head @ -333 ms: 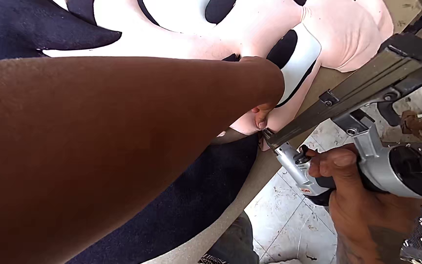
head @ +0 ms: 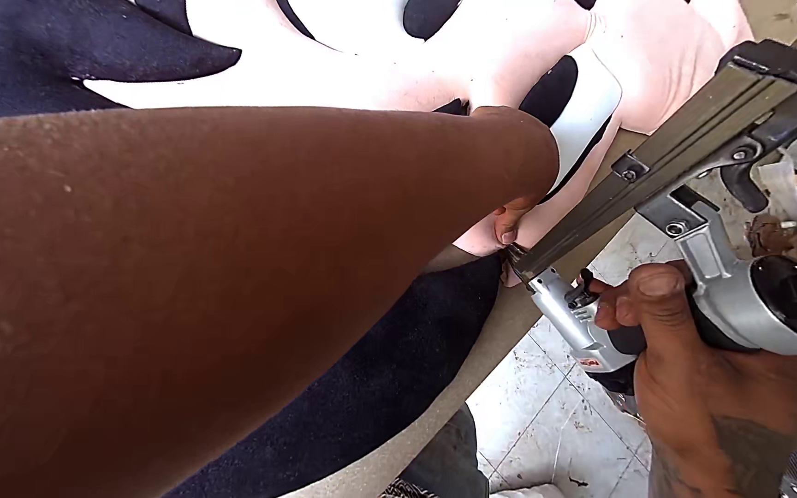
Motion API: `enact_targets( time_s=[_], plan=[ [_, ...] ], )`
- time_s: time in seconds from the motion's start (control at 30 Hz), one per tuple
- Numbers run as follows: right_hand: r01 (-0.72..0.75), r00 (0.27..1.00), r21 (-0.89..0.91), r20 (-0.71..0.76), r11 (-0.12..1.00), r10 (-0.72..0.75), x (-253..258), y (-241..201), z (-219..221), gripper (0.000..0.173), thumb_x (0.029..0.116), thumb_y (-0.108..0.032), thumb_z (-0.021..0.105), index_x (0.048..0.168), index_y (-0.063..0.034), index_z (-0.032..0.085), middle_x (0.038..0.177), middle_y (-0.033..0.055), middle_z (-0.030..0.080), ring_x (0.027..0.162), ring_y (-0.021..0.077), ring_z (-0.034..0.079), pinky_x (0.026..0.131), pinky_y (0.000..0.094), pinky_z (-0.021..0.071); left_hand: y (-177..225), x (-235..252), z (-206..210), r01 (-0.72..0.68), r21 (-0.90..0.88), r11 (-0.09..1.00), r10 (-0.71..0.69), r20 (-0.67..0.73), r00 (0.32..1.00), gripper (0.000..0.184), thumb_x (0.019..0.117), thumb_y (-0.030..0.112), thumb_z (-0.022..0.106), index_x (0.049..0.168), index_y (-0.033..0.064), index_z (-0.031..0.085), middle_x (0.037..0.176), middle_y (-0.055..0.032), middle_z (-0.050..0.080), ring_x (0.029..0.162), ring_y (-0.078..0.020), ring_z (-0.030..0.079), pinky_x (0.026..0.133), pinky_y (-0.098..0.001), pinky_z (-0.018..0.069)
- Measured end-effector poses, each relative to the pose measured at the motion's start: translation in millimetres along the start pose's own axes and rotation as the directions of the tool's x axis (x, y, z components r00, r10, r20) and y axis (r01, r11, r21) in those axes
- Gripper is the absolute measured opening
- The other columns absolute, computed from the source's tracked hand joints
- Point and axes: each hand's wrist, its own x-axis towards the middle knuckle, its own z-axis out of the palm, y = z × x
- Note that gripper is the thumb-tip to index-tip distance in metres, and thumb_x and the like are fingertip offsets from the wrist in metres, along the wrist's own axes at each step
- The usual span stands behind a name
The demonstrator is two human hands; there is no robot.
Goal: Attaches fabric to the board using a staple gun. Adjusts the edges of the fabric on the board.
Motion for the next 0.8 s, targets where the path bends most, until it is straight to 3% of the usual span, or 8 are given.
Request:
enact_targets(
  time_s=[0.1, 0.13, 0.23, 0.3, 0.43, 0.5, 0.6, 0.8],
  plan=[
    [-0.015, 1.000, -0.036, -0.008, 0.999, 0.015, 3, -6, 4, 0.032, 0.0900, -0.038, 0.077, 0.102, -0.0138, 0.060, 0.071, -0.0001, 0.065, 0.056, 0.0197, 0.067, 0.051, 0.0354, 0.0616, -2, -1, 3, 0.027, -0.082, 0.996, -0.033, -0.072, 0.997, 0.075, 0.0177, 0.088, 0.078, 0.065, 0.0300, 0.070, 0.051, 0.0037, 0.054, 0.047, -0.0154, 0.055, 0.048, -0.0528, 0.0470],
    [-0.013, 1.000, -0.043, -0.009, 0.999, 0.013, 3, -8, 6, 0.032, 0.0897, -0.038, 0.078, 0.103, -0.0137, 0.060, 0.071, -0.0002, 0.065, 0.056, 0.0196, 0.067, 0.050, 0.0354, 0.0614, -6, -2, 7, 0.009, -0.123, 0.992, -0.021, -0.099, 0.995, 0.072, 0.0240, 0.087, 0.078, 0.066, 0.0289, 0.069, 0.050, 0.0041, 0.052, 0.046, -0.0143, 0.053, 0.047, -0.0510, 0.0461],
    [0.000, 1.000, -0.052, -0.011, 0.999, -0.001, 4, -12, 11, 0.032, 0.0890, -0.035, 0.079, 0.103, -0.0134, 0.061, 0.072, 0.0001, 0.066, 0.056, 0.0196, 0.066, 0.049, 0.0357, 0.0605, -20, -5, 18, -0.070, -0.320, 0.945, 0.018, -0.165, 0.986, 0.049, 0.0598, 0.070, 0.081, 0.063, 0.0236, 0.065, 0.046, 0.0025, 0.049, 0.038, -0.0122, 0.047, 0.040, -0.0433, 0.0429],
    [-0.010, 1.000, -0.076, -0.019, 0.997, 0.009, 5, -15, 13, 0.033, 0.0884, -0.036, 0.079, 0.104, -0.0132, 0.060, 0.071, 0.0000, 0.066, 0.056, 0.0197, 0.067, 0.049, 0.0358, 0.0609, -20, -4, 19, -0.063, -0.315, 0.947, 0.009, -0.171, 0.985, 0.042, 0.0680, 0.064, 0.075, 0.061, 0.0248, 0.061, 0.045, 0.0024, 0.047, 0.038, -0.0123, 0.045, 0.039, -0.0425, 0.0408],
    [-0.026, 0.999, -0.083, -0.031, 0.996, 0.023, 7, -20, 16, 0.031, 0.0897, -0.035, 0.078, 0.103, -0.0140, 0.061, 0.071, -0.0010, 0.066, 0.056, 0.0181, 0.067, 0.049, 0.0335, 0.0604, -11, -1, 11, -0.154, -0.096, 0.983, 0.146, -0.084, 0.986, 0.053, 0.0704, 0.074, 0.070, 0.058, 0.0228, 0.061, 0.047, 0.0022, 0.048, 0.044, -0.0152, 0.049, 0.047, -0.0474, 0.0426],
    [-0.034, 0.999, -0.069, -0.040, 0.997, 0.031, 6, -21, 19, 0.031, 0.0893, -0.034, 0.079, 0.103, -0.0136, 0.061, 0.071, -0.0005, 0.066, 0.055, 0.0183, 0.066, 0.048, 0.0337, 0.0603, -11, -1, 13, -0.147, -0.084, 0.985, 0.136, -0.126, 0.983, 0.055, 0.0632, 0.078, 0.071, 0.059, 0.0234, 0.064, 0.047, 0.0027, 0.049, 0.044, -0.0147, 0.051, 0.046, -0.0479, 0.0451],
    [-0.036, 0.998, -0.054, -0.055, 0.998, 0.033, 4, -22, 22, 0.029, 0.0895, -0.031, 0.079, 0.103, -0.0126, 0.060, 0.071, 0.0000, 0.065, 0.055, 0.0192, 0.066, 0.048, 0.0346, 0.0610, -7, 2, 13, -0.122, -0.087, 0.989, 0.111, -0.114, 0.987, 0.056, 0.0627, 0.079, 0.070, 0.061, 0.0242, 0.063, 0.048, 0.0022, 0.048, 0.045, -0.0155, 0.050, 0.047, -0.0481, 0.0426],
    [-0.081, 0.987, -0.050, -0.142, 0.995, 0.073, -8, -25, 30, 0.031, 0.0904, -0.031, 0.078, 0.103, -0.0106, 0.058, 0.069, 0.0011, 0.063, 0.053, 0.0194, 0.064, 0.047, 0.0330, 0.0597, 7, 10, 3, -0.124, -0.103, 0.987, 0.125, 0.000, 0.992, 0.059, 0.0351, 0.081, 0.080, 0.058, 0.0295, 0.065, 0.047, 0.0036, 0.050, 0.043, -0.0143, 0.050, 0.046, -0.0514, 0.0433]
  ],
)
